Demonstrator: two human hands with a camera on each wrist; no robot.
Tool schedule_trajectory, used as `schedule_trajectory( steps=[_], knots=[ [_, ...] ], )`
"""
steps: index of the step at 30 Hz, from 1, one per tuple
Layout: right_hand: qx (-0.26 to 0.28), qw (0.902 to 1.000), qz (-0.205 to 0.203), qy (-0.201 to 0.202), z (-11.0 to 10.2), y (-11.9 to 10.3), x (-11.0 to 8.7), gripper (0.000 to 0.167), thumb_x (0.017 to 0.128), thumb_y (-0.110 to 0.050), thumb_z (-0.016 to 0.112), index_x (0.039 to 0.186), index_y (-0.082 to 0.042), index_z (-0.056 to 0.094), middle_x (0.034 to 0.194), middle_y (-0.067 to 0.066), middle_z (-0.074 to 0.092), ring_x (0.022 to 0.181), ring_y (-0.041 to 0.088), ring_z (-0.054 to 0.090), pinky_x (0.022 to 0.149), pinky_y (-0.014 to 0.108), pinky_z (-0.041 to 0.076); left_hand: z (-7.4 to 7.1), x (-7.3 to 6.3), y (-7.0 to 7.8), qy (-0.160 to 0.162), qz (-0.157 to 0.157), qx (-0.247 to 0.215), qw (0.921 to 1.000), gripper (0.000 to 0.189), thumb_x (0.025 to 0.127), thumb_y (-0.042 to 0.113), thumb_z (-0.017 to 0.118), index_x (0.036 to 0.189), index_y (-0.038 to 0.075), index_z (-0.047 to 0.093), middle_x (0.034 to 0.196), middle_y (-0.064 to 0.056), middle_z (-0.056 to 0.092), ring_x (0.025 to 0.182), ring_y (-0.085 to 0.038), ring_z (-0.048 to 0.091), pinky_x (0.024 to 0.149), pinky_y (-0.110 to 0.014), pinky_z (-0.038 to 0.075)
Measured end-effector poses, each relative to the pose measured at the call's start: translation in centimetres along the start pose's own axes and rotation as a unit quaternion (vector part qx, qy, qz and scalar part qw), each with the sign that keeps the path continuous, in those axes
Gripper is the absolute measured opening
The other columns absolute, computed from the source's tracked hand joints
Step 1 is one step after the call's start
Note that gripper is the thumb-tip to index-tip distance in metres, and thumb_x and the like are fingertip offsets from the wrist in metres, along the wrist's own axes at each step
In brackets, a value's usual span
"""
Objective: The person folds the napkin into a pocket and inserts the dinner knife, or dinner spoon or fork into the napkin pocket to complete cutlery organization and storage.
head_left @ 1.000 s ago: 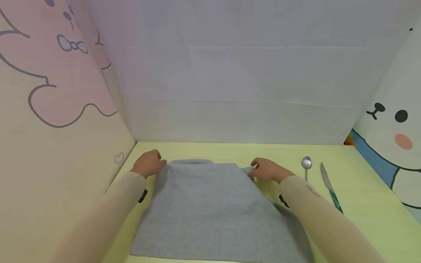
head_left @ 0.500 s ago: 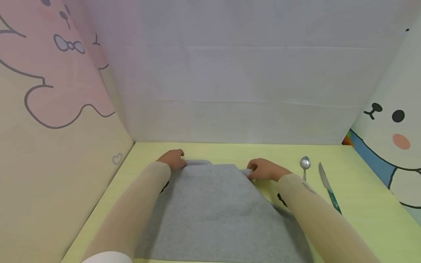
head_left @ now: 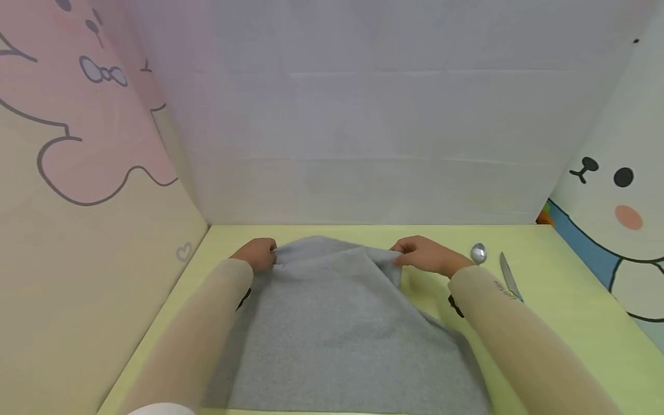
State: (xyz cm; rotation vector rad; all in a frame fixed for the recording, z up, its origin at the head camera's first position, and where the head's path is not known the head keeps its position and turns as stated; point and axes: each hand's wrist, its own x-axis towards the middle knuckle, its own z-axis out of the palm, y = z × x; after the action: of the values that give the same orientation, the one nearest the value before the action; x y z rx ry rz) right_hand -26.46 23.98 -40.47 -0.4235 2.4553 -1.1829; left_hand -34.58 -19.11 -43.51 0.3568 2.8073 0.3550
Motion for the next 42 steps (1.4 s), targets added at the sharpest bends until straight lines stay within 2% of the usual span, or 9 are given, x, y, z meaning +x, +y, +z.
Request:
schedule_trajectory(
  steps=[3,8,11,16,24,28,34,38,42],
  knots=[
    [0.035,0.9992,-0.016,0.01,-0.9,-0.2,-0.4,0.023,0.099,-0.024,0.068,0.088,-0.006,0.062,0.129,0.006,0.066,0.125,0.028,0.056,0.105,0.051,0.039,-0.7,-0.8,-1.2,0.009,0.0,-0.028,0.9996,0.025,0.107,0.015,0.05,0.127,0.001,0.056,0.119,-0.017,0.064,0.098,-0.028,0.06,0.083,-0.047,0.05],
    [0.01,0.9983,-0.048,0.033,-2.4,-1.1,-0.9,0.036,0.098,-0.021,0.07,0.077,-0.007,0.045,0.08,0.0,0.052,0.078,0.017,0.049,0.077,0.039,0.041,-1.6,-1.6,-2.4,0.037,0.014,-0.07,0.9968,0.025,0.108,0.012,0.045,0.129,0.0,0.05,0.126,-0.023,0.06,0.102,-0.031,0.061,0.084,-0.048,0.05],
    [-0.038,0.9975,-0.053,0.027,-3.2,-1.8,-1.0,0.029,0.099,-0.018,0.069,0.084,-0.008,0.046,0.069,0.0,0.036,0.064,0.018,0.035,0.067,0.037,0.036,-2.0,-1.9,-2.8,0.06,0.008,-0.083,0.9947,0.022,0.105,0.009,0.042,0.124,0.002,0.049,0.115,-0.021,0.063,0.09,-0.029,0.058,0.078,-0.045,0.048],
    [-0.117,0.9898,-0.027,0.076,-4.1,-2.5,-1.2,0.014,0.103,-0.016,0.063,0.108,-0.006,0.055,0.087,0.007,0.058,0.075,0.024,0.052,0.071,0.041,0.044,-1.9,-2.0,-2.9,0.09,-0.012,-0.085,0.9922,0.014,0.1,0.004,0.043,0.114,0.003,0.046,0.095,-0.017,0.061,0.08,-0.028,0.055,0.074,-0.044,0.046],
    [-0.2,0.9482,-0.036,0.244,-3.9,-1.7,-0.4,0.016,0.104,-0.01,0.059,0.118,-0.002,0.06,0.123,0.019,0.061,0.115,0.039,0.058,0.094,0.056,0.047,-0.6,-1.4,-3.4,0.137,-0.045,-0.066,0.9874,0.004,0.097,0.004,0.048,0.1,0.002,0.049,0.086,-0.015,0.061,0.076,-0.028,0.056,0.071,-0.045,0.048],
    [-0.241,0.9444,-0.048,0.218,-2.9,-0.7,-0.1,0.022,0.1,-0.005,0.062,0.121,0.002,0.064,0.127,0.022,0.059,0.12,0.043,0.055,0.099,0.059,0.044,0.0,-1.2,-3.8,0.146,-0.054,-0.045,0.9868,0.003,0.098,0.003,0.052,0.097,0.0,0.053,0.085,-0.017,0.063,0.073,-0.029,0.058,0.068,-0.047,0.049],
    [-0.274,0.9562,-0.046,0.092,-0.9,0.5,-0.1,0.025,0.096,-0.012,0.074,0.117,0.001,0.068,0.12,0.018,0.065,0.114,0.039,0.06,0.097,0.054,0.048,0.7,-1.2,-4.2,0.164,-0.053,0.011,0.985,0.01,0.096,0.003,0.057,0.104,-0.001,0.062,0.096,-0.019,0.063,0.086,-0.036,0.062,0.073,-0.052,0.052],
    [-0.297,0.9536,-0.042,0.026,0.4,1.3,0.1,0.041,0.093,-0.024,0.079,0.123,0.001,0.067,0.129,0.02,0.063,0.124,0.041,0.057,0.103,0.054,0.045,1.2,-1.3,-3.2,0.169,-0.008,0.081,0.9822,0.025,0.094,0.006,0.064,0.118,0.001,0.068,0.116,-0.021,0.06,0.108,-0.041,0.058,0.086,-0.056,0.05],
    [-0.321,0.9465,-0.018,0.031,1.9,1.5,-0.1,0.054,0.088,-0.032,0.083,0.123,0.004,0.064,0.123,0.022,0.063,0.118,0.041,0.059,0.101,0.055,0.046,1.7,-1.1,-1.6,0.106,0.047,0.102,0.988,0.039,0.094,0.017,0.072,0.129,0.0,0.066,0.133,-0.02,0.06,0.126,-0.04,0.055,0.104,-0.054,0.044]
  ],
)
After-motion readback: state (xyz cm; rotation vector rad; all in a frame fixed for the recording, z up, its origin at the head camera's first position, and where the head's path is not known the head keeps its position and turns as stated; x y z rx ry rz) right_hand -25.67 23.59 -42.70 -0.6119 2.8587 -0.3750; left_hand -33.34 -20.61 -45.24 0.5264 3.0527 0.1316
